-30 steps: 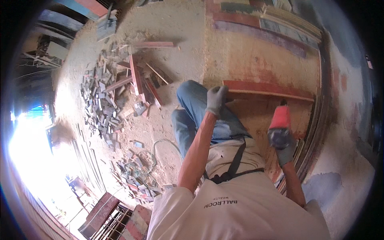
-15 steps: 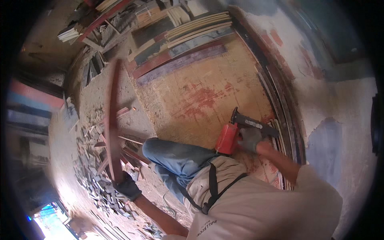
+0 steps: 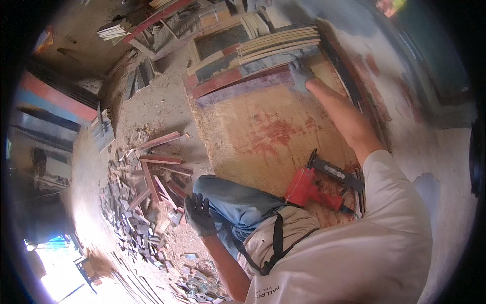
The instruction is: The person installs wooden planks onto a subfloor using a red nail gun. They position each plank, secure it with the nail gun, and repeat the process to cover the floor area.
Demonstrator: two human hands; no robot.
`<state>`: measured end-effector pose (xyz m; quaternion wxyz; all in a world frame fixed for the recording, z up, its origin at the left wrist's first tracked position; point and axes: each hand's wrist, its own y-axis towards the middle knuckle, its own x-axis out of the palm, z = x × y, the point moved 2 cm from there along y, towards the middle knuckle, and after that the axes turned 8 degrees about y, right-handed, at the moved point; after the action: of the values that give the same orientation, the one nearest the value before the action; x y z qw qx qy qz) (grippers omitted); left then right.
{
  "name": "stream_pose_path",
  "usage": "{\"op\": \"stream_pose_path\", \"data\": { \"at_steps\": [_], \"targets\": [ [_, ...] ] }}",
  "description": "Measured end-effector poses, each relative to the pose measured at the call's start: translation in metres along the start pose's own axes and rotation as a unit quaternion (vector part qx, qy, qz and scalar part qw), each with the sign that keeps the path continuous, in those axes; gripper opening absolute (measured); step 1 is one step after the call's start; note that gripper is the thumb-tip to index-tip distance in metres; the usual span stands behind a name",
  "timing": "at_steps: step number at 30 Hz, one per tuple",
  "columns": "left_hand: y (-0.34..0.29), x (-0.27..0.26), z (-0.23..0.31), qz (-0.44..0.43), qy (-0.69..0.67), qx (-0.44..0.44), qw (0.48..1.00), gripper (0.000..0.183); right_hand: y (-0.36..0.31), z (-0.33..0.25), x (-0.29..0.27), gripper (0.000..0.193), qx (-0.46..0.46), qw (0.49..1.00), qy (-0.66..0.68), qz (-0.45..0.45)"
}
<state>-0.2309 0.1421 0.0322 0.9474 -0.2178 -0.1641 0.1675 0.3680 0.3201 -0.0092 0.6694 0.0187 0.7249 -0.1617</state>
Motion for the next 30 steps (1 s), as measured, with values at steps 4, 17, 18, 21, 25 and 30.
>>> {"op": "stream_pose_path", "data": {
  "at_steps": [4, 17, 18, 21, 25, 30],
  "targets": [
    [-0.01, -0.003, -0.004, 0.033, 0.032, -0.006, 0.999, 0.043, 0.018, 0.017, 0.0, 0.102, 0.01, 0.996, 0.011, -0.086],
    [-0.013, 0.05, 0.006, -0.027, 0.109, 0.014, 0.994, 0.05, -0.079, -0.014, -0.01, 0.046, -0.108, 0.986, 0.105, -0.071],
    [-0.012, 0.052, 0.004, -0.038, 0.118, 0.028, 0.992, 0.05, -0.1, -0.022, -0.004, 0.043, -0.147, 0.984, 0.094, -0.038],
    [-0.006, 0.074, -0.008, -0.069, 0.197, 0.077, 0.975, 0.049, -0.151, -0.023, 0.01, 0.039, -0.202, 0.966, 0.146, 0.067],
    [0.04, 0.081, -0.026, -0.089, 0.289, 0.191, 0.934, 0.065, -0.192, -0.02, 0.003, 0.036, -0.229, 0.945, 0.212, 0.102],
    [0.087, 0.107, -0.055, -0.078, 0.273, 0.204, 0.937, 0.083, -0.231, 0.01, -0.004, 0.036, -0.297, 0.933, 0.186, 0.078]
  ]
}}
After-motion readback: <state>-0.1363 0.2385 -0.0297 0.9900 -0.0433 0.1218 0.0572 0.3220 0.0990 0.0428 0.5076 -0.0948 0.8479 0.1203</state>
